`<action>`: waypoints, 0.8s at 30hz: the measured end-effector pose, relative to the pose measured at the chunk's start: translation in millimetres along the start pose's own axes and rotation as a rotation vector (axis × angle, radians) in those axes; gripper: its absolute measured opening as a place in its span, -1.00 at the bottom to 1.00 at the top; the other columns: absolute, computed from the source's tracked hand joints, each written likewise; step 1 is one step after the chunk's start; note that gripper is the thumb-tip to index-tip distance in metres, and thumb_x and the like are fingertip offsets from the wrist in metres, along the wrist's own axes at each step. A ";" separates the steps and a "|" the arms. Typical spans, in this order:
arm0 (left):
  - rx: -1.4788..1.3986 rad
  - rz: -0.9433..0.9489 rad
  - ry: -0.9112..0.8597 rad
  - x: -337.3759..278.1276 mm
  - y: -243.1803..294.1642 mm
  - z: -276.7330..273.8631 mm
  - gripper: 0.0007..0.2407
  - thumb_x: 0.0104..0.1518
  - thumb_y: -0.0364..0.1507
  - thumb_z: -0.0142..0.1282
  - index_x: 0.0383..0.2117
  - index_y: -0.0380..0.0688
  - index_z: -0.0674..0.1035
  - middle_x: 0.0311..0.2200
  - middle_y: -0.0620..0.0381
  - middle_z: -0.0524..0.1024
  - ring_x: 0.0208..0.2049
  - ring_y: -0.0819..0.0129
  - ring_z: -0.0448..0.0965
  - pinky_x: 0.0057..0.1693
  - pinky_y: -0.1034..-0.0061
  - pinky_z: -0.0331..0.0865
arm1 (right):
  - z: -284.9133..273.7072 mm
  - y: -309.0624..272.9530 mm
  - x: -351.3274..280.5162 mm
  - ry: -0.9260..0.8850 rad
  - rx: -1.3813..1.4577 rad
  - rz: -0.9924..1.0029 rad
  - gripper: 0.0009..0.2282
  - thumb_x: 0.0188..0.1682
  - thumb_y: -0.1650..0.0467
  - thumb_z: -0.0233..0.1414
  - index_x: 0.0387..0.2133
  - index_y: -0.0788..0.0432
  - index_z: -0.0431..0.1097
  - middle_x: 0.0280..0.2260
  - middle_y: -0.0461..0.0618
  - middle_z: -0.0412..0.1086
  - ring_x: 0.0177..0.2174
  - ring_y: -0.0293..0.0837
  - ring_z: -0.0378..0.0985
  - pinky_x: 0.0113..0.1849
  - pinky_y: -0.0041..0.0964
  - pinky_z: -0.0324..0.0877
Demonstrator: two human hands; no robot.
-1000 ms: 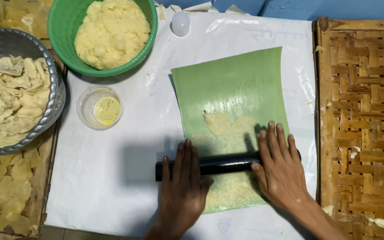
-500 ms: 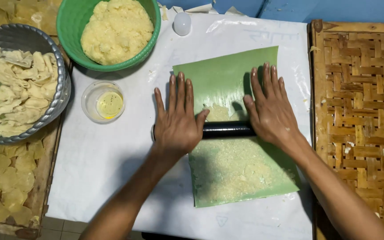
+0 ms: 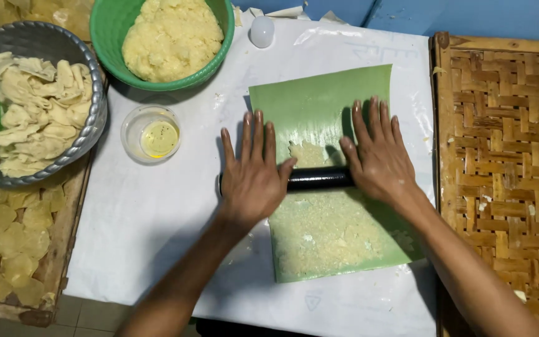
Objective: Flattening dough on a plastic sheet using a rolling pin to prepare crackers.
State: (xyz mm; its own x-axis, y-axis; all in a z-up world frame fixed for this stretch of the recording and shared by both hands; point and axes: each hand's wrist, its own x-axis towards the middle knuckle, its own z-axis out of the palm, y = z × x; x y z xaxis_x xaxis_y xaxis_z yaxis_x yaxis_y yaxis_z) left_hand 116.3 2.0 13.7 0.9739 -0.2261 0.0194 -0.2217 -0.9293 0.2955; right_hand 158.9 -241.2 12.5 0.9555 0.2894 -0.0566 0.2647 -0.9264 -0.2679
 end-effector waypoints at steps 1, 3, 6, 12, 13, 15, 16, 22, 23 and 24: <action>0.004 -0.001 0.007 7.1 -3.1 -0.4 -0.33 0.38 0.01 -0.51 0.38 -0.39 0.15 0.45 -0.35 -0.11 0.49 -0.19 -0.22 0.38 -0.37 -0.51 | -3.3 -1.5 7.3 0.007 0.000 -0.005 -0.35 0.21 0.02 -0.44 0.48 0.13 -0.23 0.43 0.37 -0.32 0.40 0.26 -0.38 0.32 0.19 -0.39; 0.006 -0.020 0.001 22.8 -9.2 -0.6 -0.32 0.37 0.00 -0.44 0.42 -0.39 0.04 0.46 -0.39 -0.24 0.49 -0.25 -0.40 0.38 -0.39 -0.56 | -9.5 -3.6 22.0 0.034 0.038 0.031 -0.37 0.23 0.06 -0.43 0.48 0.14 -0.25 0.44 0.38 -0.34 0.40 0.26 -0.40 0.33 0.15 -0.38; 0.009 0.021 0.081 -10.5 4.3 -3.7 -0.34 0.39 -0.03 -0.40 0.42 -0.39 0.03 0.46 -0.35 -0.13 0.50 -0.18 -0.26 0.40 -0.29 -0.50 | -7.3 -11.5 -8.0 0.043 0.032 -0.006 -0.37 0.22 0.07 -0.43 0.47 0.16 -0.23 0.43 0.40 -0.32 0.40 0.27 -0.39 0.32 0.14 -0.41; 0.202 0.099 0.264 -122.0 39.3 27.8 -0.35 0.26 -0.07 -0.01 0.32 -0.36 0.21 0.41 -0.22 0.13 0.44 0.00 0.11 0.44 -0.06 -0.01 | 24.6 -4.9 -115.9 0.132 -0.145 -0.171 -0.38 0.20 0.13 -0.51 0.42 0.29 -0.29 0.44 0.30 -0.29 0.42 0.20 -0.30 0.35 0.11 -0.27; 0.199 0.101 0.264 -120.8 37.6 27.6 -0.35 0.26 -0.07 -0.01 0.32 -0.36 0.21 0.41 -0.22 0.13 0.44 0.00 0.11 0.44 -0.06 -0.01 | 24.7 -3.2 -113.7 0.132 -0.147 -0.168 -0.38 0.20 0.13 -0.51 0.42 0.29 -0.29 0.44 0.30 -0.29 0.42 0.20 -0.30 0.35 0.11 -0.27; 0.178 0.109 0.235 -119.2 35.6 26.1 -0.27 0.18 -0.05 0.09 0.34 -0.38 0.18 0.43 -0.20 0.09 0.46 0.01 0.06 0.45 -0.05 -0.07 | 22.9 0.3 -110.4 0.081 -0.136 -0.176 -0.38 0.20 0.10 -0.56 0.43 0.25 -0.35 0.44 0.25 -0.35 0.42 0.12 -0.36 0.35 0.04 -0.34; 0.177 0.112 0.240 -107.7 31.0 23.0 -0.27 0.18 -0.05 0.09 0.34 -0.38 0.18 0.43 -0.20 0.09 0.46 0.01 0.06 0.45 -0.05 -0.07 | 21.1 1.1 -97.5 0.085 -0.140 -0.175 -0.38 0.20 0.10 -0.56 0.43 0.25 -0.35 0.44 0.25 -0.35 0.42 0.12 -0.36 0.35 0.04 -0.34; 0.163 0.048 0.249 -51.1 13.0 14.6 -0.35 0.38 0.00 -0.40 0.38 -0.36 0.15 0.45 -0.26 -0.03 0.49 -0.02 -0.13 0.48 -0.11 -0.31 | 3.0 -10.0 -14.0 -0.032 -0.073 -0.003 -0.30 0.18 0.03 -0.55 0.42 0.29 -0.42 0.42 0.36 -0.49 0.40 0.20 -0.47 0.33 0.04 -0.40; 0.150 0.075 0.282 -55.9 15.2 14.3 -0.40 0.38 -0.05 -0.29 0.29 -0.39 0.28 0.43 -0.31 0.00 0.48 -0.09 -0.10 0.47 -0.15 -0.25 | -2.7 -17.4 -7.8 -0.006 -0.035 -0.051 -0.40 0.19 0.13 -0.38 0.38 0.28 -0.20 0.39 0.38 -0.28 0.35 0.29 -0.24 0.27 0.17 -0.14; 0.137 0.102 0.316 -59.5 17.3 14.8 -0.46 0.37 -0.10 -0.19 0.20 -0.43 0.42 0.41 -0.36 0.03 0.47 -0.17 -0.08 0.46 -0.19 -0.19 | -8.0 -24.1 -0.8 0.019 0.003 -0.101 -0.49 0.20 0.24 -0.21 0.34 0.27 0.02 0.36 0.40 -0.07 0.30 0.38 0.00 0.21 0.29 0.13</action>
State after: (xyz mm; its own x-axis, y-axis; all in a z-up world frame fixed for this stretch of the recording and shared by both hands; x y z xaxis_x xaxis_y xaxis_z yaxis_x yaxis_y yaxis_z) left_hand 53.8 -4.9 3.5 0.9087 -0.2381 0.3430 -0.3020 -0.9421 0.1462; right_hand 152.8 -221.0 26.7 0.9265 0.3762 -0.0106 0.3591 -0.8921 -0.2743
